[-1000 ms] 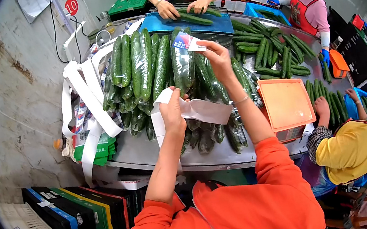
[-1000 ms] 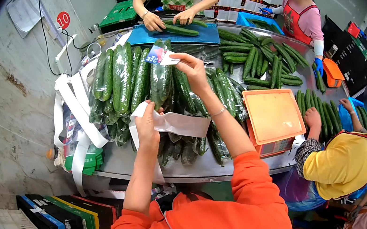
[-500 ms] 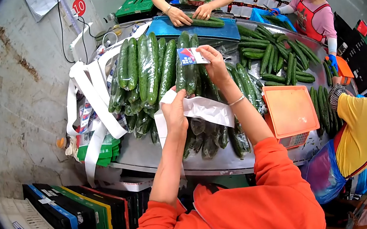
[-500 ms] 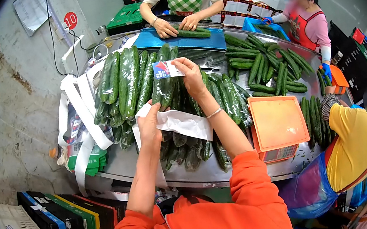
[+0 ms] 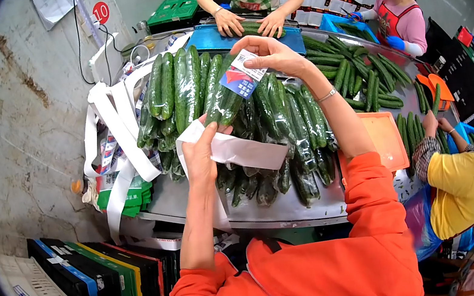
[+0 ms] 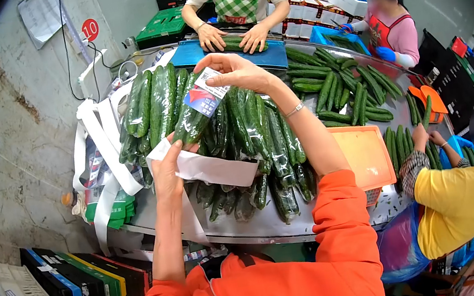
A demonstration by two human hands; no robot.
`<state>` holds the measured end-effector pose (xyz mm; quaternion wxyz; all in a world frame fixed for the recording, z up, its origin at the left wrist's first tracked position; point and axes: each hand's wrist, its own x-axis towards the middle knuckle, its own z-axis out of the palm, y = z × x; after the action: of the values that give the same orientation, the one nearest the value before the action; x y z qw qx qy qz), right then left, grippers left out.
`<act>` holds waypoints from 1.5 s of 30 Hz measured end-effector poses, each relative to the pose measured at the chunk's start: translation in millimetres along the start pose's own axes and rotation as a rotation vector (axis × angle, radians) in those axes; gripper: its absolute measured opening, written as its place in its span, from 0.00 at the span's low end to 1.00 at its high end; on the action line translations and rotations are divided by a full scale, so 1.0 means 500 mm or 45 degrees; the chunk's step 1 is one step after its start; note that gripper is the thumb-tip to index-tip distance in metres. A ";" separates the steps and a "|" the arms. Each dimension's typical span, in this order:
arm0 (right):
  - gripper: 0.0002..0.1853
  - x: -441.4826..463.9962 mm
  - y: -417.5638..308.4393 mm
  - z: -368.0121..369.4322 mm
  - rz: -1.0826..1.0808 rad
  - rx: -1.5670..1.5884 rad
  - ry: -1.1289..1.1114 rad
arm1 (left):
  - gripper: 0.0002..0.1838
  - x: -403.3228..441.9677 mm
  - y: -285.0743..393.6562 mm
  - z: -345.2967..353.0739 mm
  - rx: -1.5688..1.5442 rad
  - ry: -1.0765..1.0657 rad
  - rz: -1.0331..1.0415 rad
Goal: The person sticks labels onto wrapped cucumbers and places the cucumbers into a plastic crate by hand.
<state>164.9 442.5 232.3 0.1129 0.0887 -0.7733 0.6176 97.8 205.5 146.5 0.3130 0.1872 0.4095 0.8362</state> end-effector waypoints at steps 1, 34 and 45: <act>0.22 0.004 -0.003 0.000 -0.012 0.010 -0.028 | 0.18 -0.006 0.010 -0.005 0.026 -0.005 0.019; 0.25 -0.002 0.071 0.048 0.046 -1.774 0.748 | 0.21 -0.017 0.039 -0.097 0.023 0.030 -0.053; 0.29 -0.094 0.122 0.255 0.129 0.433 1.057 | 0.20 -0.053 0.024 -0.068 0.012 -0.025 0.046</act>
<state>184.9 331.3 134.8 0.3671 -0.1872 -0.5532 0.7240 93.6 162.7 134.5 0.3009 0.2042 0.4068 0.8380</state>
